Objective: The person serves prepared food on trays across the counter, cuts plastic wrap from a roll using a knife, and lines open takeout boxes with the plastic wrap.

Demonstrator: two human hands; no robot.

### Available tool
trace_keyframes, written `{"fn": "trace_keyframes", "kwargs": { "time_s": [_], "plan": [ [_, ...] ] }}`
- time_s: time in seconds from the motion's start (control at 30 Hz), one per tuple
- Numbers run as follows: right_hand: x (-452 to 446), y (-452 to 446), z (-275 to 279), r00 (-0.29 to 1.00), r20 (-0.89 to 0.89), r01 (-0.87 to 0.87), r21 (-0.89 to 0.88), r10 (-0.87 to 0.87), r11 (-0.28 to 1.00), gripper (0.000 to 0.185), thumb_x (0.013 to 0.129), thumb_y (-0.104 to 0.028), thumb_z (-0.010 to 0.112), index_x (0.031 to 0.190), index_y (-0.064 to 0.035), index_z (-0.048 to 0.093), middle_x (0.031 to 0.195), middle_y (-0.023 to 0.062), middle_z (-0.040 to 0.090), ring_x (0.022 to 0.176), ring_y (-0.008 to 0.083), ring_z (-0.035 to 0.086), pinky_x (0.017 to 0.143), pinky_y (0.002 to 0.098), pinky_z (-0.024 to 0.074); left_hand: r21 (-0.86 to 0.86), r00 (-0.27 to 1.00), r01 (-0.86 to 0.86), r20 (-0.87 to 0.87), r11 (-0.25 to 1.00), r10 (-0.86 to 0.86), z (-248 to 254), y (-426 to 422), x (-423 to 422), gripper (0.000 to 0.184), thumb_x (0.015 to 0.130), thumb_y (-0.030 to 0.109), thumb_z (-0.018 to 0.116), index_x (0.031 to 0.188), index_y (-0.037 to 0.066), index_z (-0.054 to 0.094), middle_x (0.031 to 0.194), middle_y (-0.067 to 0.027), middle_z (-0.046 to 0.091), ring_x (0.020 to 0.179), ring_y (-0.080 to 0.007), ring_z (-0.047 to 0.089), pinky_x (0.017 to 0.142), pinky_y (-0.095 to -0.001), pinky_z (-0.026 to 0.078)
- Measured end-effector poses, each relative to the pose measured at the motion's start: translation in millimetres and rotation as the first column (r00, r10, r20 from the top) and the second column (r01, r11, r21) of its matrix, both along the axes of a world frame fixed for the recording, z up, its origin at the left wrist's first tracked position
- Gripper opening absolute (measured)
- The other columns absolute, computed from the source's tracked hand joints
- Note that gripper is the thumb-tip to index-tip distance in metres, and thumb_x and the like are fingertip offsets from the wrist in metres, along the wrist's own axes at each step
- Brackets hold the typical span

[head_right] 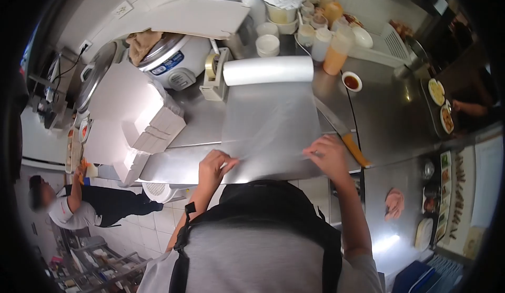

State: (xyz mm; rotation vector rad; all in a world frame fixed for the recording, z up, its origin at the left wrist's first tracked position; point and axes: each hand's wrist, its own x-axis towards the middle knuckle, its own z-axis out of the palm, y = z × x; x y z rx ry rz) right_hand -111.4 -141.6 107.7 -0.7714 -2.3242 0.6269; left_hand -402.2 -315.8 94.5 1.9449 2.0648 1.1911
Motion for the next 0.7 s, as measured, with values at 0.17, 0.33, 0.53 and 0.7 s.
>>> {"fn": "trace_keyframes", "kwargs": {
  "time_s": [0.17,0.33,0.53,0.7],
  "plan": [
    [32,-66,-51,0.996,0.085,-0.011,-0.125,0.021,0.992,0.013,0.063,-0.008,0.077,0.071,-0.0101,0.067,0.073,0.0032,0.062,0.076,0.0221,0.059,0.077,0.0337,0.0454,-0.186,0.991,0.133,0.034,0.974,-0.129,-15,-48,19,0.017,0.070,0.014,0.079,0.071,0.005,0.065,0.069,-0.0075,0.062,0.065,-0.0247,0.059,0.057,-0.0352,0.048],
    [44,-114,-86,0.976,0.216,0.030,-0.115,-0.004,0.993,0.008,0.070,-0.015,0.074,0.075,-0.0110,0.069,0.075,0.0031,0.062,0.079,0.0225,0.059,0.078,0.0362,0.0454,-0.370,0.943,0.310,0.003,0.876,-0.333,-64,-81,20,0.021,0.076,0.017,0.074,0.069,0.004,0.060,0.071,-0.0079,0.059,0.072,-0.0260,0.059,0.061,-0.0372,0.050],
    [41,-119,-127,0.906,0.379,0.238,-0.093,-0.187,0.967,0.011,0.079,-0.018,0.066,0.086,-0.0124,0.073,0.075,0.0070,0.060,0.080,0.0250,0.059,0.072,0.0367,0.0463,-0.470,0.883,0.246,-0.251,0.847,-0.396,-119,-75,31,0.019,0.082,0.024,0.063,0.072,0.008,0.060,0.076,-0.0055,0.060,0.084,-0.0232,0.061,0.064,-0.0368,0.052],
    [23,-123,-140,0.912,0.204,0.392,-0.183,-0.355,0.902,0.015,0.083,-0.014,0.064,0.094,-0.0122,0.073,0.075,0.0086,0.060,0.074,0.0278,0.059,0.066,0.0371,0.0470,-0.502,0.954,0.004,-0.258,0.865,-0.154,-128,-77,40,0.018,0.088,0.023,0.058,0.085,0.006,0.064,0.089,-0.0100,0.067,0.081,-0.0246,0.066,0.063,-0.0347,0.054]
  ]
}}
